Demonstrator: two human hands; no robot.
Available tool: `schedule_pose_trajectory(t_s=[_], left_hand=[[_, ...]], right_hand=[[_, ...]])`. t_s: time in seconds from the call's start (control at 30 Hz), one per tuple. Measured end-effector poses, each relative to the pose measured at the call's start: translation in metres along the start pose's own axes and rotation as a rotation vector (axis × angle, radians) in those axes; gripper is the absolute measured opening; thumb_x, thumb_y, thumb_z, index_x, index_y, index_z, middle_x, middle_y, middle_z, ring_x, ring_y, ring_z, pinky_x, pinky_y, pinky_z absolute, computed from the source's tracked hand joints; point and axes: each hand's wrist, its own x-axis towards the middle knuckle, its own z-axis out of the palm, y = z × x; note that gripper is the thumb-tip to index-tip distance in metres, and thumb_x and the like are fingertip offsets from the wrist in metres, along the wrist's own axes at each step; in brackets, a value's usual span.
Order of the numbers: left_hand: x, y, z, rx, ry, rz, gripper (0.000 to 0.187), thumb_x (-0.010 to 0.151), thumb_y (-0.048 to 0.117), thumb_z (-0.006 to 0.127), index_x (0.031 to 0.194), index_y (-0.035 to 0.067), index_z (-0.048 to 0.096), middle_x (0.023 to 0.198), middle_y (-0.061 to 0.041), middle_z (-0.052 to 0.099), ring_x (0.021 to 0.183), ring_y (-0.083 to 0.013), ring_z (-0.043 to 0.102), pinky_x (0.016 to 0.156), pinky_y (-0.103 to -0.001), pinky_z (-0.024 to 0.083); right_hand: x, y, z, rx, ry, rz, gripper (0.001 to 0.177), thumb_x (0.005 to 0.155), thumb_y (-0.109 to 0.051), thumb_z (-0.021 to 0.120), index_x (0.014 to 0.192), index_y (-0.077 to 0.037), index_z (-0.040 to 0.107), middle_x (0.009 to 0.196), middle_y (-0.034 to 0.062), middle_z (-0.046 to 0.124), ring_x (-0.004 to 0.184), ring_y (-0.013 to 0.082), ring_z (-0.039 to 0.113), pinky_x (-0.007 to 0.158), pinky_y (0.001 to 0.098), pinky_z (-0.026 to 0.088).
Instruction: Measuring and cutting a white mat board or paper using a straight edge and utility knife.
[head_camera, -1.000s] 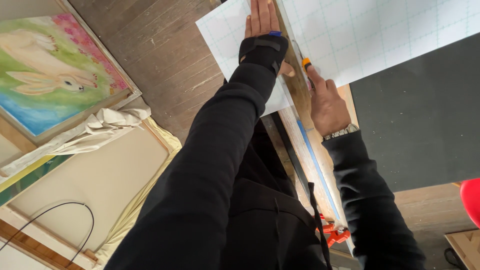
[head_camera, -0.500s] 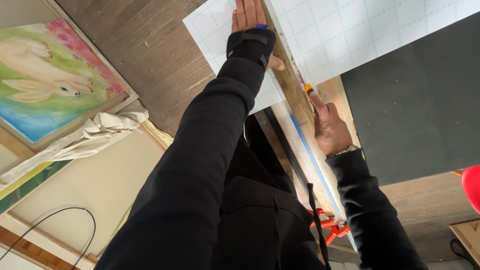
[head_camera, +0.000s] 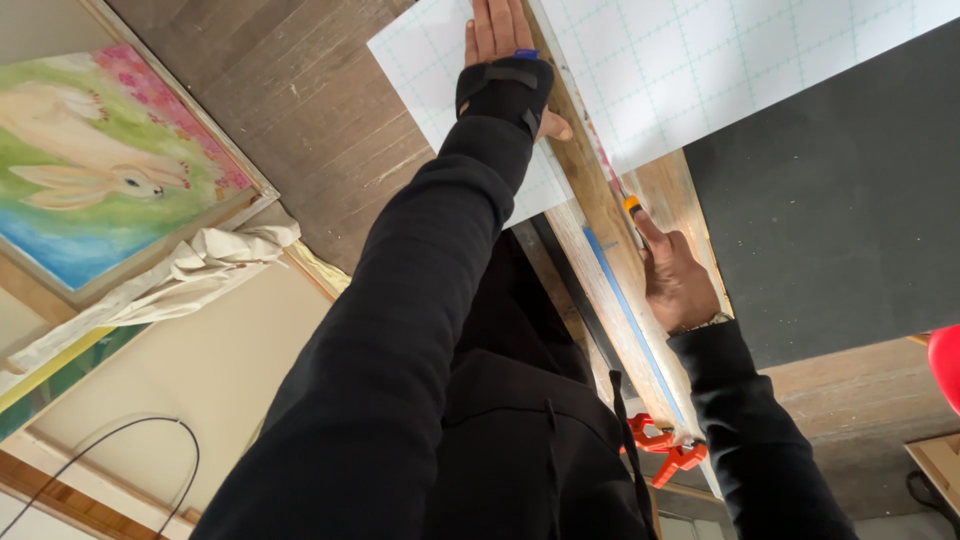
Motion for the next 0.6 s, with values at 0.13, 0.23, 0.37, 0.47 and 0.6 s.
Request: schedule_pose_trajectory(t_s=[0.13,0.23,0.37,0.47,0.6], left_hand=[[-0.001,0.002,-0.002,0.036,-0.002,-0.012,0.166,0.050,0.068,0.096,0.158,-0.007,-0.006,0.168,-0.029,-0.005,0.160,-0.0405,-0.004,0.132,-0.048,0.005],[0.000,0.006,-0.011,0.052,-0.033,-0.023,0.169,0.049,0.071,0.095,0.157,-0.007,-0.009,0.167,-0.029,-0.011,0.159,-0.0402,-0.007,0.133,-0.047,0.004],[-0.001,0.004,-0.003,0.072,-0.027,-0.033,0.171,0.047,0.074,0.093,0.158,-0.007,-0.009,0.167,-0.029,-0.014,0.160,-0.0405,-0.009,0.134,-0.048,0.005],[0.001,0.004,-0.006,0.055,-0.032,-0.029,0.172,0.046,0.074,0.094,0.159,-0.007,-0.008,0.168,-0.028,-0.014,0.160,-0.0387,-0.009,0.134,-0.047,0.006],[-0.003,0.005,-0.018,0.037,-0.111,-0.051,0.173,0.045,0.073,0.094,0.158,-0.007,-0.009,0.167,-0.029,-0.017,0.159,-0.0408,-0.011,0.132,-0.047,0.007]], right_hand=[[-0.002,0.000,-0.005,-0.003,-0.029,-0.002,0.068,0.101,-0.013,0.063,0.160,-0.028,0.032,0.099,0.0179,0.057,0.084,0.0337,0.063,0.073,0.0442,0.054],[-0.007,0.010,-0.008,0.031,-0.067,-0.026,0.079,0.092,-0.021,0.069,0.159,-0.025,0.029,0.094,0.0169,0.057,0.083,0.0339,0.062,0.072,0.0440,0.054],[-0.037,0.037,-0.003,-0.015,-0.179,0.072,0.083,0.089,-0.022,0.069,0.161,-0.025,0.028,0.094,0.0148,0.058,0.079,0.0334,0.061,0.071,0.0440,0.053],[-0.071,0.038,-0.008,-0.074,-0.185,0.202,0.067,0.099,-0.011,0.060,0.159,-0.026,0.034,0.097,0.0155,0.060,0.076,0.0324,0.063,0.069,0.0441,0.053],[-0.074,0.025,-0.010,-0.014,-0.058,0.152,0.064,0.100,-0.005,0.060,0.157,-0.023,0.039,0.098,0.0162,0.061,0.080,0.0328,0.063,0.072,0.0439,0.053]])
